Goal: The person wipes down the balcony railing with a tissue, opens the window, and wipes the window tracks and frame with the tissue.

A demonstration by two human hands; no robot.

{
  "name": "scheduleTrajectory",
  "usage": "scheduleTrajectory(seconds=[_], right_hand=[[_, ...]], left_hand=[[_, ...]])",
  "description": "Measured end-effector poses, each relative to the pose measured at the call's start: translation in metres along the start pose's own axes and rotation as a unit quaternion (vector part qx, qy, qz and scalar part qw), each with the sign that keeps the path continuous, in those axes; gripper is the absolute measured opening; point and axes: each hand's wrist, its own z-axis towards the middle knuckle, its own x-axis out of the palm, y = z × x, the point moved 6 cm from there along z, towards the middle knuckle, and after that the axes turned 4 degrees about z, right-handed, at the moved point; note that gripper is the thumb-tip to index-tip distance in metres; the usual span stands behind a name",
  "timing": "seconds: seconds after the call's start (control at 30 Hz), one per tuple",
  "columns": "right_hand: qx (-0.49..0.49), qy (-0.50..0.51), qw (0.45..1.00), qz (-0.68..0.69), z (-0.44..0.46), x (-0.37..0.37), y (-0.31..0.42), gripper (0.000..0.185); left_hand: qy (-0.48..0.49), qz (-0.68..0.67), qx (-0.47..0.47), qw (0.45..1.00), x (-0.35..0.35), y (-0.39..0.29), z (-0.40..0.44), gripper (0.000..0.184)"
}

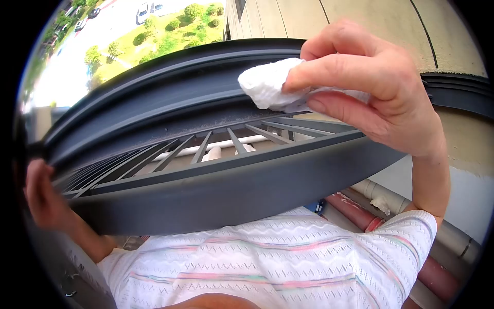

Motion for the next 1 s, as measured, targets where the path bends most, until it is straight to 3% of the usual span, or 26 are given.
scheduleTrajectory(seconds=[0.13,0.5,0.53,0.63,0.87,0.93,1.0], right_hand=[[-0.009,-0.017,1.0,-0.012,0.009,0.007,0.003,0.025],[-0.216,0.017,0.975,-0.047,0.085,0.007,0.07,0.015],[-0.214,0.035,0.974,-0.067,0.102,0.063,0.073,0.01],[-0.267,0.02,0.96,-0.085,0.102,0.061,0.071,0.006],[-0.147,0.081,0.966,-0.195,0.013,0.026,0.016,0.016],[-0.016,0.095,0.974,-0.207,-0.015,0.006,-0.001,0.01],[0.196,0.024,0.978,-0.059,-0.046,-0.018,-0.027,0.012]], left_hand=[[0.029,-0.022,0.01,0.999,-0.007,0.002,0.0,0.019],[0.037,-0.035,0.052,0.997,0.01,-0.07,0.048,0.015],[0.05,-0.044,0.06,0.996,0.019,-0.041,0.007,0.015],[0.06,-0.039,0.044,0.996,0.025,-0.035,0.008,0.015],[0.055,-0.01,0.026,0.998,0.017,-0.005,-0.014,0.017],[0.087,0.003,0.028,0.996,0.01,0.01,-0.019,0.021],[0.119,-0.017,0.012,0.993,0.003,0.025,-0.023,0.024]])
